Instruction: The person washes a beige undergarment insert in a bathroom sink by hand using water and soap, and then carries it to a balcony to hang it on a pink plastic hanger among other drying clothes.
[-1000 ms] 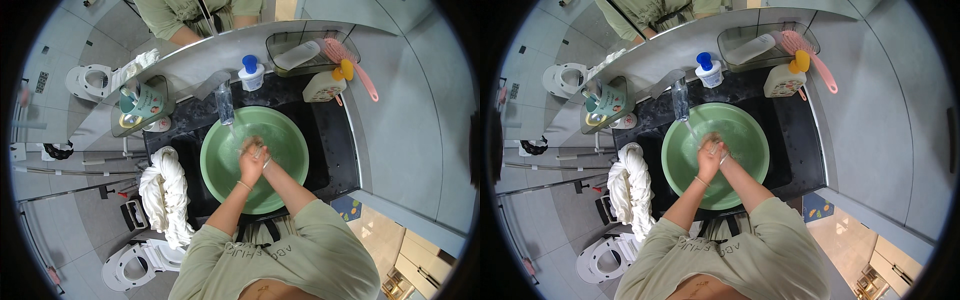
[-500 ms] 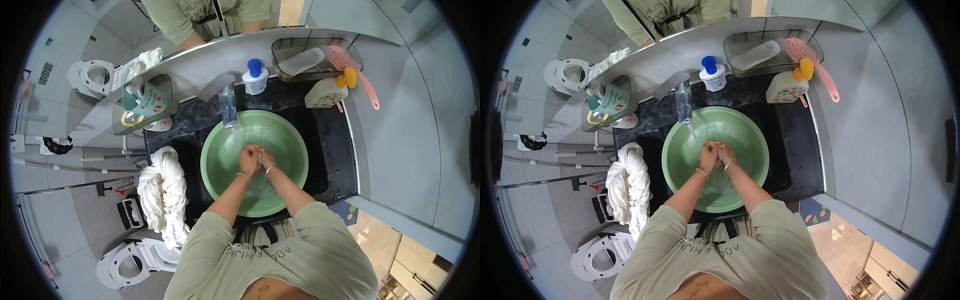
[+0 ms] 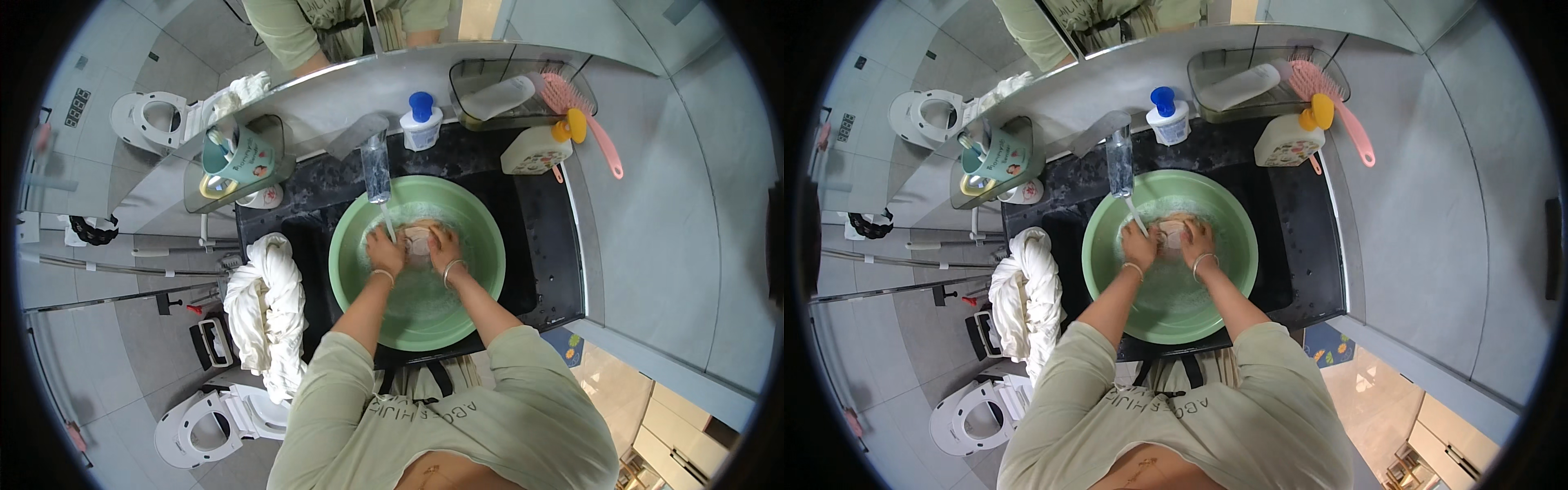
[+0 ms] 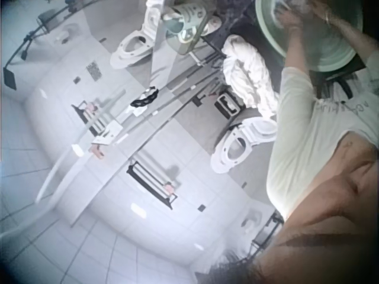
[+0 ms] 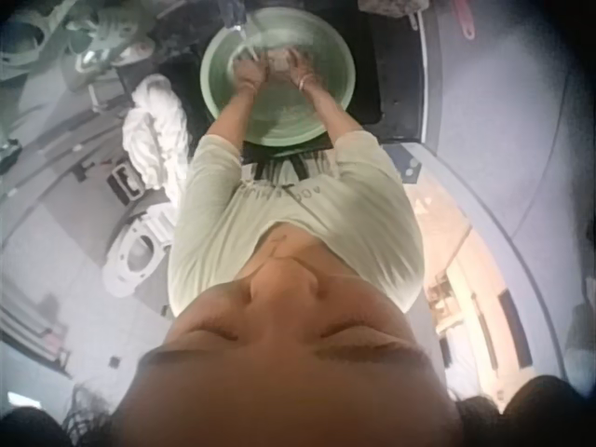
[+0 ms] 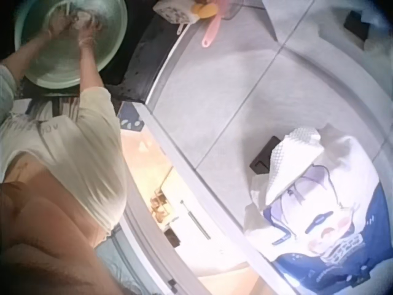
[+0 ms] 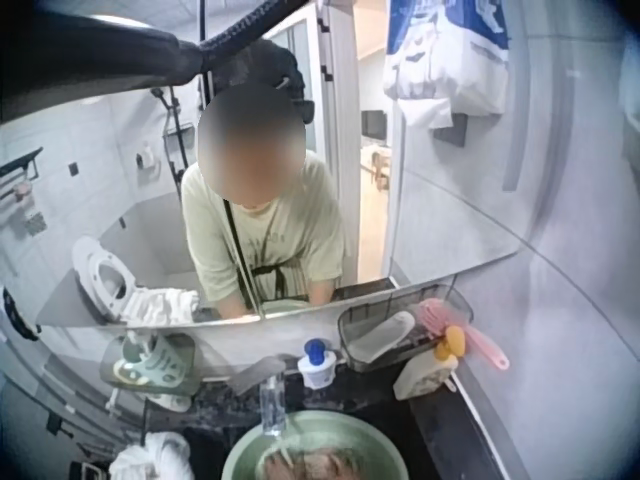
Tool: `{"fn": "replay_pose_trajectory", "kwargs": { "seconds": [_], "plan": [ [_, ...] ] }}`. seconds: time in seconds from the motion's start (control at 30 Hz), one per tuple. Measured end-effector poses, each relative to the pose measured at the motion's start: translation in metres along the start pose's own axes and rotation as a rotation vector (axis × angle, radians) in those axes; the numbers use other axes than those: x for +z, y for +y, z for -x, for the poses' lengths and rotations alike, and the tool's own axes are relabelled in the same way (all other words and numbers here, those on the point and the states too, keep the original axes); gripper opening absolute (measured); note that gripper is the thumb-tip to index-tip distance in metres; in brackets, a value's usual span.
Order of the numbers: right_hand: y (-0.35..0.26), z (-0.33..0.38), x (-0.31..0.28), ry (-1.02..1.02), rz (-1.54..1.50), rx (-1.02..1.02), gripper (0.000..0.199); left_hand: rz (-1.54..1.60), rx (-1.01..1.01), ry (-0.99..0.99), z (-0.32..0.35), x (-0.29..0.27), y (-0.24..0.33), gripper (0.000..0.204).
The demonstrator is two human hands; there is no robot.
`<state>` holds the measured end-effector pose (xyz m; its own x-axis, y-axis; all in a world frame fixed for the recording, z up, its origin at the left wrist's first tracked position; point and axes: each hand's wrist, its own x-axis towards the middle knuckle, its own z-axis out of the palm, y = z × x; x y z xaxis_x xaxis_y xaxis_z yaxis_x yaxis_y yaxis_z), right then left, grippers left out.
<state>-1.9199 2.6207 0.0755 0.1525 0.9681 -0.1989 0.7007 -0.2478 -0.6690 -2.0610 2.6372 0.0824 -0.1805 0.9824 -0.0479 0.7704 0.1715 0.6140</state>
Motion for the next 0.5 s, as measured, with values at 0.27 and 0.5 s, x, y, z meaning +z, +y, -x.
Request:
{"fn": "replay_pose_trajectory", "kwargs": {
  "seconds": [0.27,0.5],
  "plan": [
    [0.009,0.000,0.036,-0.510,-1.701,0.577,0.028,0.507,-0.118,-0.150,0.042,0.014,0.056,0.019],
    [-0.049,0.022,-0.021,-0.478,-0.751,0.591,0.039,-0.081,-0.035,-0.143,-0.007,-0.018,-0.003,0.029]
  ]
}}
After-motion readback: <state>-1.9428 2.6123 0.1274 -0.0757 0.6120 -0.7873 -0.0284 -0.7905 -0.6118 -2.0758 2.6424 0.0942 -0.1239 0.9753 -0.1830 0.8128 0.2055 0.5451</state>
